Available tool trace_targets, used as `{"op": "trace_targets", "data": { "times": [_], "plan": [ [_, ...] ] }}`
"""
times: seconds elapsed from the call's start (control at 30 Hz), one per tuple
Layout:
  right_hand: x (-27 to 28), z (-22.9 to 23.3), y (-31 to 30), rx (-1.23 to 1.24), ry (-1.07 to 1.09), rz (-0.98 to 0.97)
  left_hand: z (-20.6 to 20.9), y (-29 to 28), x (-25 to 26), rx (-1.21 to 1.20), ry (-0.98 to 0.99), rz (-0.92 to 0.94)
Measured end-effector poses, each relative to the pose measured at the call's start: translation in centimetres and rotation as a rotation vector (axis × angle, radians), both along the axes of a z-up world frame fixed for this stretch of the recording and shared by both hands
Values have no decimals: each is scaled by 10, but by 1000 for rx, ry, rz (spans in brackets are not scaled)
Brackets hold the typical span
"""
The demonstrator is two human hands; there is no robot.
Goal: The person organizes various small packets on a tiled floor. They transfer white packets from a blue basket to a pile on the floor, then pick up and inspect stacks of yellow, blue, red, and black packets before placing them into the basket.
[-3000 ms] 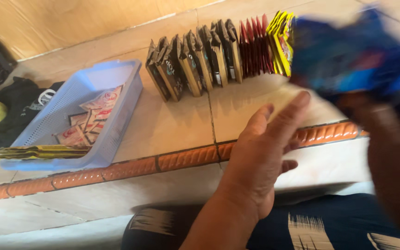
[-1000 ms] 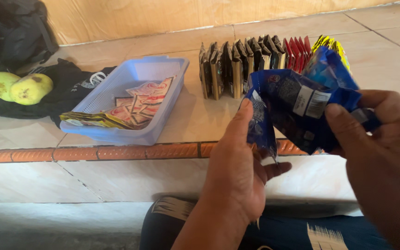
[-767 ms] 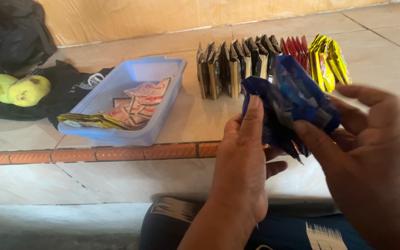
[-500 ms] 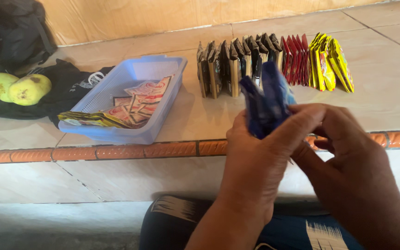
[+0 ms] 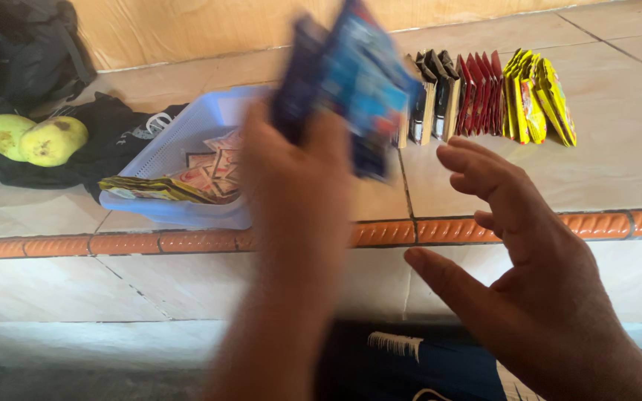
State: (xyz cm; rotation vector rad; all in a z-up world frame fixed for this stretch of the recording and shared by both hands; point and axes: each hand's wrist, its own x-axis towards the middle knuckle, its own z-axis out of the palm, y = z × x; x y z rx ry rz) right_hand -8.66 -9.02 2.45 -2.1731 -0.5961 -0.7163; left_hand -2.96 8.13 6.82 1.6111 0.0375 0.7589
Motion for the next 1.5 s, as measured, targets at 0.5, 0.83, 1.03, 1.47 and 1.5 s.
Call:
{"op": "trace_targets", "data": {
  "times": [0.5,0.83,1.03,1.47,1.5],
  "plan": [
    [16,-31,-17,-116,62,-1,-52,120,46,922,90,401],
    [20,-40,-19,-100,208,69,-43,126,56,1016,-22,508],
    [21,-47,-23,-117,169,151,-9,166,69,1081,-295,658],
    [28,-60,-25,-186,170,149,-5,225,73,834,885,700],
    [30,-57,-26,-178,274,66,-4,224,73,840,865,677]
  ]
}}
